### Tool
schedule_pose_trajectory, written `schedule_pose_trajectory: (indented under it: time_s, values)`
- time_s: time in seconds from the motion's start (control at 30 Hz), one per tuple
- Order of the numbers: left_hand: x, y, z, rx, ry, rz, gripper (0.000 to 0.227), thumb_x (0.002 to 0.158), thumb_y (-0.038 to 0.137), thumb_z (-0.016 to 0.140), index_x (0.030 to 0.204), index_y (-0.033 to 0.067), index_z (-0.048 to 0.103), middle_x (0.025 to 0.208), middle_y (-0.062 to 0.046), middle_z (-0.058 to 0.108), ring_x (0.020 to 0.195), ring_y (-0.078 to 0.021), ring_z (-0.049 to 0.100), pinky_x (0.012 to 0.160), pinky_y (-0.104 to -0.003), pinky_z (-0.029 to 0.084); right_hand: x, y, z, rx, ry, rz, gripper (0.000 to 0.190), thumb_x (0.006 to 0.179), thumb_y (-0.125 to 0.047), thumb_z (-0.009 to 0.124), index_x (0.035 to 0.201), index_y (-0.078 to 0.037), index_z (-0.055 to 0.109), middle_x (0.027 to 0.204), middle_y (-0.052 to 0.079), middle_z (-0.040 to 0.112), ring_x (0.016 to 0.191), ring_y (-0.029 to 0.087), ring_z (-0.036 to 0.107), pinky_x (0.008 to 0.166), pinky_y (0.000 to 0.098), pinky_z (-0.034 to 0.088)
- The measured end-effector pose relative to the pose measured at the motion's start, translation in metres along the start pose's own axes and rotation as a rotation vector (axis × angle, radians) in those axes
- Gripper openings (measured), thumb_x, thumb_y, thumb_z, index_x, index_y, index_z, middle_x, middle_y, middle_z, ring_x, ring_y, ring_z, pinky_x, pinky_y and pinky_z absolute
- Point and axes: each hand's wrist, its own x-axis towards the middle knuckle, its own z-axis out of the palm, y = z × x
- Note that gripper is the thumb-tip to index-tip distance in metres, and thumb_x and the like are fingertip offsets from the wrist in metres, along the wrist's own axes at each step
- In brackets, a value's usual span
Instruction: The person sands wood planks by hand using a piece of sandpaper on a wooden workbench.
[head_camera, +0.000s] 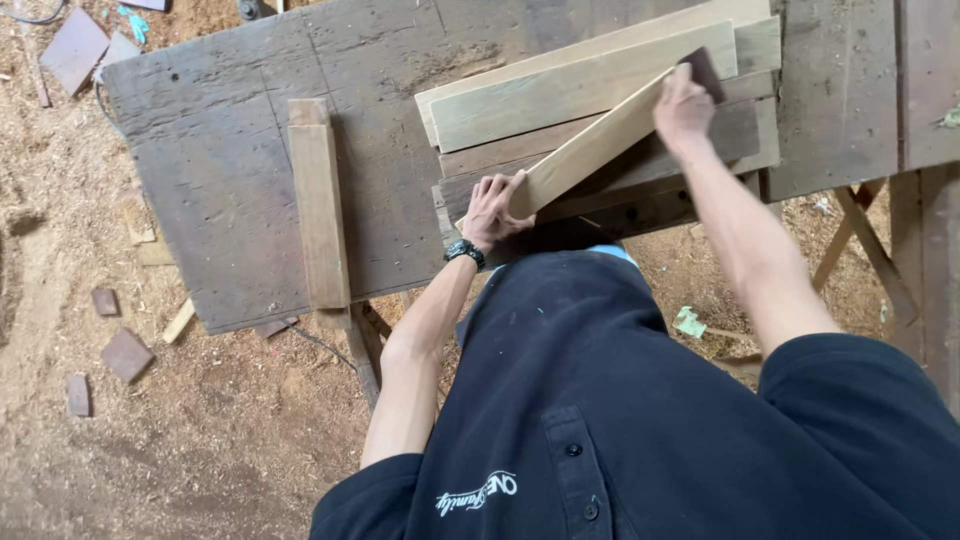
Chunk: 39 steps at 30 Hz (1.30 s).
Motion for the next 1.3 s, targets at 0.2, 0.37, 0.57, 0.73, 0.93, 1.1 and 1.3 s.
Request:
schedule_pose_trajectory:
  time_s: [0.2,0.37,0.57,0.73,0.93,1.1,1.3]
  values:
    - [-0.004,-0.006,0.004,-0.002,-0.047,-0.018,0.091,0.072,0.046,0.086,0.147,0.0093,0.051,0.12,-0.01,0.057,0.115,-0.0312,0.05,0.103,-0.045,0.042,-0.124,-0.123,0.078,0.345,0.437,-0.533,0.021,0.098,-0.005,0.051,0.112,0.003,0.065,0.073,0.012,0.07,0.059,0.027,0.069,0.051,0.0379,0.055]
    - [0.003,-0.007,0.002,-0.014,-0.042,0.027,0.091,0.075,0.045,0.085,0.151,0.0094,0.049,0.123,-0.009,0.057,0.116,-0.0315,0.049,0.103,-0.045,0.042,-0.128,-0.125,0.072,0.389,0.179,-1.008,0.019,0.108,-0.018,0.049,0.101,-0.015,0.067,0.075,0.009,0.065,0.061,0.02,0.064,0.053,0.0327,0.053]
    - [-0.002,0.002,-0.003,0.0,-0.009,-0.004,0.089,0.071,0.046,0.085,0.146,0.0104,0.051,0.12,-0.008,0.058,0.114,-0.0303,0.05,0.104,-0.045,0.043,-0.005,-0.002,0.028,-0.348,0.349,-0.655,0.028,0.114,-0.023,0.042,0.125,-0.003,0.058,0.061,-0.001,0.051,0.048,0.01,0.048,0.039,0.0252,0.036]
    - [0.001,0.002,-0.004,-0.012,-0.008,0.005,0.088,0.073,0.045,0.085,0.146,0.0113,0.051,0.12,-0.007,0.059,0.115,-0.0297,0.051,0.105,-0.044,0.043,0.005,-0.02,0.053,0.139,0.493,-0.128,0.034,0.118,-0.029,0.037,0.117,-0.003,0.059,0.065,0.003,0.064,0.052,0.016,0.061,0.045,0.0302,0.047]
    - [0.0,-0.001,-0.002,-0.001,-0.033,0.013,0.092,0.073,0.047,0.085,0.148,0.0093,0.05,0.119,-0.008,0.058,0.112,-0.0302,0.05,0.104,-0.045,0.043,-0.12,-0.114,0.079,0.294,0.327,-0.69,0.021,0.097,-0.013,0.054,0.077,-0.013,0.056,0.06,0.01,0.056,0.055,0.024,0.06,0.052,0.0344,0.046]
    - [0.0,-0.001,-0.005,-0.004,-0.05,0.012,0.09,0.073,0.046,0.086,0.148,0.01,0.051,0.12,-0.007,0.059,0.112,-0.03,0.05,0.102,-0.044,0.043,-0.062,-0.056,0.07,0.44,-0.216,-0.873,0.019,0.103,-0.008,0.051,0.086,-0.012,0.057,0.071,0.009,0.058,0.061,0.022,0.061,0.053,0.0328,0.048]
    - [-0.002,0.003,-0.002,0.031,-0.023,-0.011,0.093,0.071,0.043,0.087,0.149,0.0105,0.049,0.124,-0.007,0.058,0.116,-0.0287,0.051,0.107,-0.044,0.043,0.032,0.048,0.037,0.171,0.413,-0.215,0.013,0.114,-0.012,0.047,0.116,-0.002,0.055,0.066,0.005,0.068,0.057,0.02,0.069,0.054,0.0331,0.054]
